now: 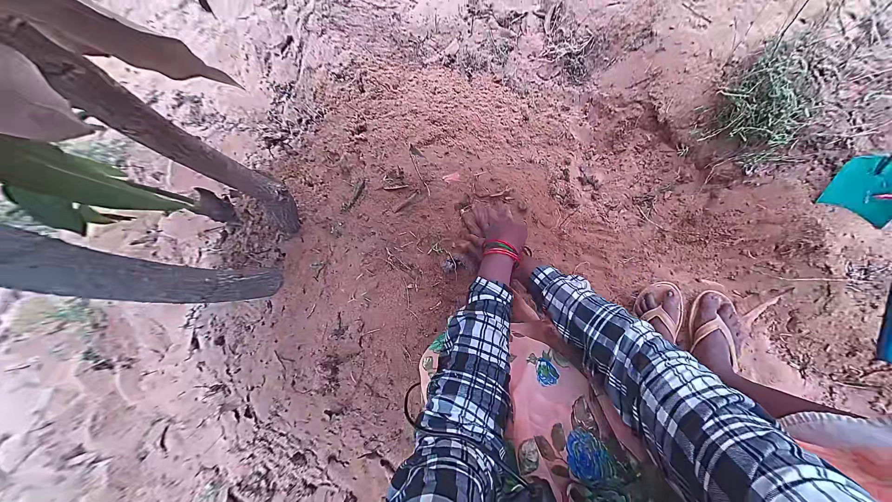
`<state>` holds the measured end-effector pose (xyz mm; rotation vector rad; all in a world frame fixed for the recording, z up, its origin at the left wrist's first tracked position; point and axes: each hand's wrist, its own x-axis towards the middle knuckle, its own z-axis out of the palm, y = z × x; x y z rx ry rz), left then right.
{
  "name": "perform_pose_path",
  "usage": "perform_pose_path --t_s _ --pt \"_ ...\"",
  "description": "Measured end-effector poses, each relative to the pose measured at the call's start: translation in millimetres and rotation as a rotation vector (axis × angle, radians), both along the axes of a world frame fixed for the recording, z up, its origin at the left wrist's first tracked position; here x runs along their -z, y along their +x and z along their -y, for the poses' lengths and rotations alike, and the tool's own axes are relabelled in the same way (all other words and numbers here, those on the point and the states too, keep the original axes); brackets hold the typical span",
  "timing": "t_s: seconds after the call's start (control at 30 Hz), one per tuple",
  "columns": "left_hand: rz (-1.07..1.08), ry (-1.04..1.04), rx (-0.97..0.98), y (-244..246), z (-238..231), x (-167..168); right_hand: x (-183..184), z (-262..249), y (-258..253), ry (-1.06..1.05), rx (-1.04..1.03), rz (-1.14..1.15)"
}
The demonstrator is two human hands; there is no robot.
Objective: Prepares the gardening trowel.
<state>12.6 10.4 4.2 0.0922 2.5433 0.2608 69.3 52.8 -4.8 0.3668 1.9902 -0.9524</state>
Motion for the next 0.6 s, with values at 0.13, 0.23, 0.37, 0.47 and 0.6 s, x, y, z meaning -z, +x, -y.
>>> perform_pose_path --t_s 0.13,0.23,0.37,0.47,0.6 --pt "0.085 0.194 0.078 13 -13 6 123 -28 21 0.142 0.023 -0.648" --pt "0.220 0.181 0.242 24 -23 29 148 -78 46 0.166 0.382 -0.837" --pt "0.107 0.196 0.650 84 -19 41 161 -162 72 0.433 0.887 -0.529" --pt "0.618 -0.102 0.349 88 -43 -21 163 -173 64 0.481 1.111 -0.230" --pt "0.523 0.047 0.606 30 -12 64 153 -101 24 0.262 1.090 -0.056"
